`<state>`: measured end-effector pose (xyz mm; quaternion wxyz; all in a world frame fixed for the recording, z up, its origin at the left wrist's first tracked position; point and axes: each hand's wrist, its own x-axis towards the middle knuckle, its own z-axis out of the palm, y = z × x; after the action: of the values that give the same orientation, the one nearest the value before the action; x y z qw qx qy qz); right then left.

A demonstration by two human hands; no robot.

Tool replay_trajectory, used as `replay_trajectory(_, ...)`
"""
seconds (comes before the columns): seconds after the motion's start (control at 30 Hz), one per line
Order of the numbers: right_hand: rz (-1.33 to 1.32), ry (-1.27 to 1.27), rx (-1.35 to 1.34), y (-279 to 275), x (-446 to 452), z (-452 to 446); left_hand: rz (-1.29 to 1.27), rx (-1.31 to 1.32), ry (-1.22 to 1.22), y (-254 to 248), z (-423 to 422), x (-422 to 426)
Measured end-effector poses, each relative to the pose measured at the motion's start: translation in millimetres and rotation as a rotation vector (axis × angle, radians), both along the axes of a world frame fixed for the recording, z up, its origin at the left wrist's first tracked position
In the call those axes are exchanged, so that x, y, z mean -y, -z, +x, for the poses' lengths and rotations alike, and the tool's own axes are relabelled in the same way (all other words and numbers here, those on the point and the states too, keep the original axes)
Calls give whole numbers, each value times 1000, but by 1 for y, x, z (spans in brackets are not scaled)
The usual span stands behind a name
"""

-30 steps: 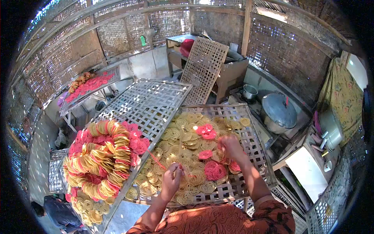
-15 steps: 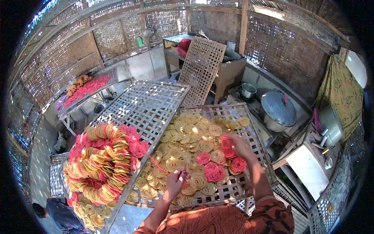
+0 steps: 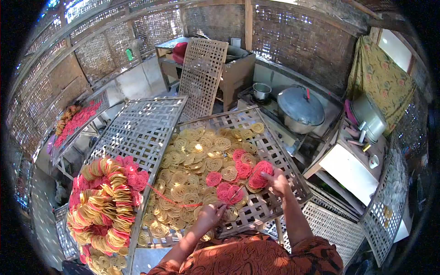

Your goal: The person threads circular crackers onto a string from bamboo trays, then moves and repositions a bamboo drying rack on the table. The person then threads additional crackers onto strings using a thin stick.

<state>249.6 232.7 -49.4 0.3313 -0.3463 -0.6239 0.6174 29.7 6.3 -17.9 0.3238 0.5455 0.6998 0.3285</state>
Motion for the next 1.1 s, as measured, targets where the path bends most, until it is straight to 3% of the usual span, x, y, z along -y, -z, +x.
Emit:
replay_trajectory(0.03, -20, 0, -10, 13, -1, 1, -11, 23, -5, 1, 0, 1)
replay_trajectory(0.07, -324, -39, -303, 0, 10, -7, 3, 52, 8, -5, 2, 3)
replay_trajectory(0.17, -495, -84, -462, -48, 40, -12, 42, 68, 36, -20, 5, 10)
replay_trajectory(0.2, -431, -126, -421, -29, 33, -9, 50, 27, 43, -18, 5, 11)
replay_trajectory(0.33, -316, -39, -428, -64, 52, -15, -52, -5, 39, -27, 10, 15)
replay_trajectory(0.43, -293, 19, -448, -74, 54, -17, 26, 72, 28, -13, 11, 20)
replay_trajectory(0.5, -294, 44, -525, -58, 47, -22, 116, -23, 40, -17, 12, 22)
replay_trajectory(0.63, 106, 64, -177, -51, 43, -23, 31, -44, 12, -31, 16, 25)
replay_trajectory(0.73, 285, -86, 365, -131, 78, -21, 63, 50, -75, -25, 19, 27)
replay_trajectory(0.83, 302, -288, -58, -103, 67, -30, 96, 91, -95, -19, 16, 25)
replay_trajectory(0.87, 217, -238, -297, -102, 73, -41, 143, 125, -99, -12, 14, 23)
replay_trajectory(0.93, 189, -199, -376, -94, 73, -55, 238, 193, -112, 3, 10, 22)
replay_trajectory(1.03, 203, -237, -342, -126, 90, -70, 185, -93, -224, -46, -5, 17)
replay_trajectory(1.1, 314, -315, -294, -154, 102, -84, 526, -109, -261, -61, -14, 8)
